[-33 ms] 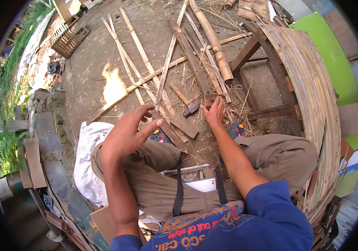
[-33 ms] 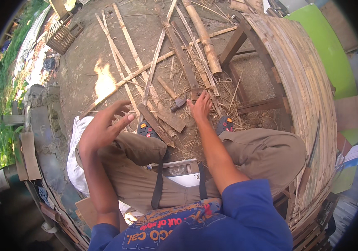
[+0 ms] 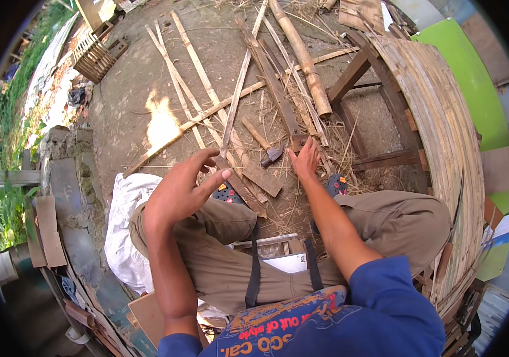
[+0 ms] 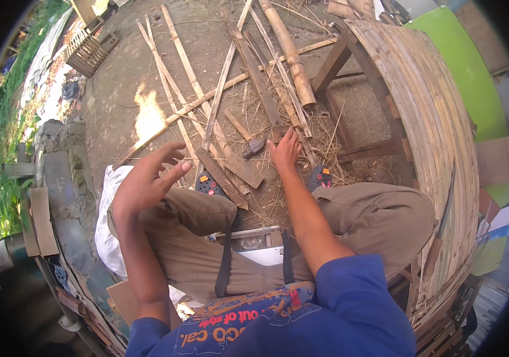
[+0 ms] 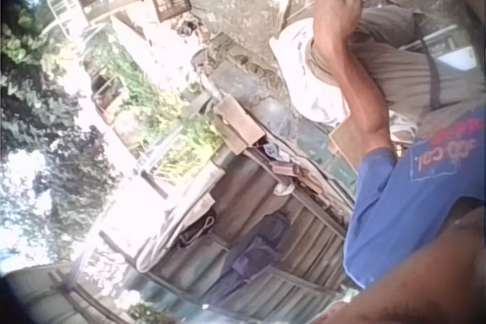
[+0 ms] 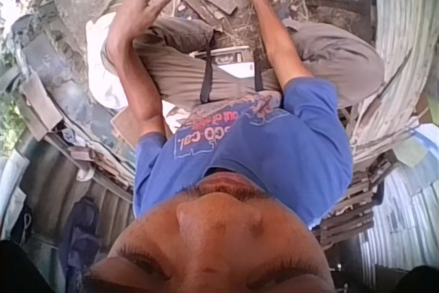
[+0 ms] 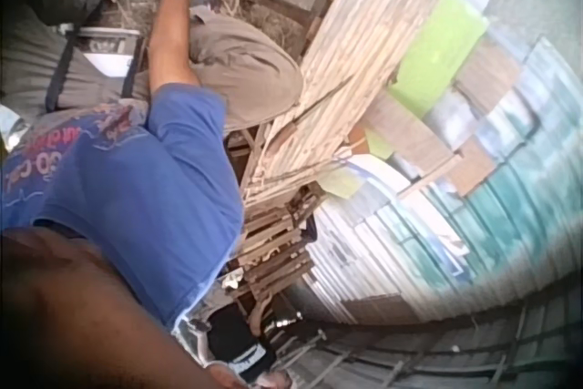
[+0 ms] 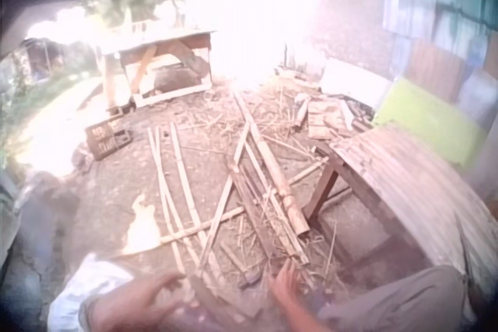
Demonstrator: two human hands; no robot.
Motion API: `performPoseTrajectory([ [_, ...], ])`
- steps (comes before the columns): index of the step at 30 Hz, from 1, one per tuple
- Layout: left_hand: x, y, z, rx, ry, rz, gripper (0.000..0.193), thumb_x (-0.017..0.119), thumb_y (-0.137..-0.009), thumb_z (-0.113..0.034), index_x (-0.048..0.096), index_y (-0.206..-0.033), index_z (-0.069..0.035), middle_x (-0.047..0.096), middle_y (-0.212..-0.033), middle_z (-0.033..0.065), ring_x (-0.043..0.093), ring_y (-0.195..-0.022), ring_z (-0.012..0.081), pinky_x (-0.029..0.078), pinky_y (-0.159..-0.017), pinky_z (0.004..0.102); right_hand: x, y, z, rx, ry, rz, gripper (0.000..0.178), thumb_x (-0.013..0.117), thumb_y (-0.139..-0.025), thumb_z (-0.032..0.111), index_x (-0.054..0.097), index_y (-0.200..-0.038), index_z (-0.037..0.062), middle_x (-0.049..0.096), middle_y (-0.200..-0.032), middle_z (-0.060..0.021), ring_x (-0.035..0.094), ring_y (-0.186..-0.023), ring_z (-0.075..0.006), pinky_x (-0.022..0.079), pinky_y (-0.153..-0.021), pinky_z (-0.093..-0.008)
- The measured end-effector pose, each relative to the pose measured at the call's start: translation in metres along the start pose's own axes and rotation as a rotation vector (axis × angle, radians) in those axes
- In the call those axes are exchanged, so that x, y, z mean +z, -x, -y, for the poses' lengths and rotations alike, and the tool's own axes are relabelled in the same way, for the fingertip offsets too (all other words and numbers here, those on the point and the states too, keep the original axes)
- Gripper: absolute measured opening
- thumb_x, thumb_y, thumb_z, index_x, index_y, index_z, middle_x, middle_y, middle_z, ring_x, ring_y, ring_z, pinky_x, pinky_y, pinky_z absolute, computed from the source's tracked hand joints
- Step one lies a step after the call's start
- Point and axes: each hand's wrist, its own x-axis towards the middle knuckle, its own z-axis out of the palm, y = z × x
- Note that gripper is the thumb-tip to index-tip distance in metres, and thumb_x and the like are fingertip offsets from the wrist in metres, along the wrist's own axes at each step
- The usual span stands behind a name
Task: The person sits on the ground and uses a hammer to repeatedly strike a piece of wood, splitting it into smaller pieces. The person handles the wood pieces and the hammer throughout the task.
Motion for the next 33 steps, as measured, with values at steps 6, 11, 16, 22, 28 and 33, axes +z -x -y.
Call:
performPoseTrajectory([
  [6, 0.000, 0.002, 0.006, 0.014, -0.002, -0.027, 0.059, 0.062, -0.094, -0.046, 0.055, -0.132, -0.002, 0.068, -0.112, 0.0204, 0.065, -0.105, 0.0326, 0.050, -0.089, 0.0414, 0.000, -0.025, -0.006, -0.052, -0.069, 0.014, 0.083, 0.082, -0.077, 0.036, 0.040, -0.138, -0.0013, 0.049, -0.132, -0.0214, 0.047, -0.125, -0.0377, 0.040, -0.104, -0.0458],
  [11, -0.006, -0.002, -0.004, -0.022, 0.003, -0.017, 0.057, 0.062, -0.094, -0.045, 0.056, -0.132, -0.003, 0.068, -0.111, 0.0191, 0.065, -0.104, 0.0305, 0.050, -0.089, 0.0404, -0.001, -0.034, 0.001, -0.061, -0.099, -0.021, 0.083, 0.084, -0.074, 0.035, 0.042, -0.136, -0.0018, 0.051, -0.128, -0.0214, 0.049, -0.119, -0.0389, 0.040, -0.103, -0.0452],
  [16, -0.001, -0.005, 0.001, 0.000, -0.007, -0.030, 0.055, 0.062, -0.095, -0.044, 0.057, -0.131, -0.003, 0.069, -0.110, 0.0190, 0.065, -0.104, 0.0303, 0.050, -0.088, 0.0399, -0.002, -0.039, 0.001, -0.072, -0.103, -0.003, 0.083, 0.085, -0.073, 0.036, 0.043, -0.134, -0.0016, 0.051, -0.124, -0.0221, 0.050, -0.117, -0.0394, 0.041, -0.101, -0.0459],
  [22, -0.004, -0.007, -0.002, -0.010, -0.004, -0.011, 0.062, 0.061, -0.093, -0.049, 0.055, -0.131, 0.000, 0.066, -0.114, 0.0241, 0.065, -0.104, 0.0371, 0.051, -0.089, 0.0423, -0.004, -0.041, 0.005, -0.049, -0.054, -0.013, 0.086, 0.086, -0.070, 0.038, 0.041, -0.133, -0.0004, 0.051, -0.123, -0.0230, 0.050, -0.117, -0.0395, 0.041, -0.100, -0.0466],
  [28, -0.002, -0.006, -0.001, 0.028, 0.013, -0.037, 0.061, 0.063, -0.093, -0.047, 0.056, -0.128, 0.001, 0.068, -0.110, 0.0232, 0.065, -0.102, 0.0372, 0.051, -0.087, 0.0423, -0.016, -0.046, 0.014, 0.020, 0.006, 0.110, 0.084, 0.086, -0.071, 0.042, 0.041, -0.129, 0.0016, 0.052, -0.123, -0.0214, 0.051, -0.119, -0.0382, 0.041, -0.101, -0.0479],
  [33, -0.001, -0.004, 0.000, 0.024, -0.017, -0.034, 0.059, 0.062, -0.094, -0.046, 0.056, -0.132, -0.001, 0.068, -0.112, 0.0190, 0.065, -0.104, 0.0316, 0.050, -0.089, 0.0403, -0.020, -0.035, 0.011, 0.053, 0.001, 0.118, 0.085, 0.087, -0.071, 0.041, 0.041, -0.130, 0.0013, 0.051, -0.125, -0.0229, 0.049, -0.122, -0.0396, 0.039, -0.103, -0.0489],
])
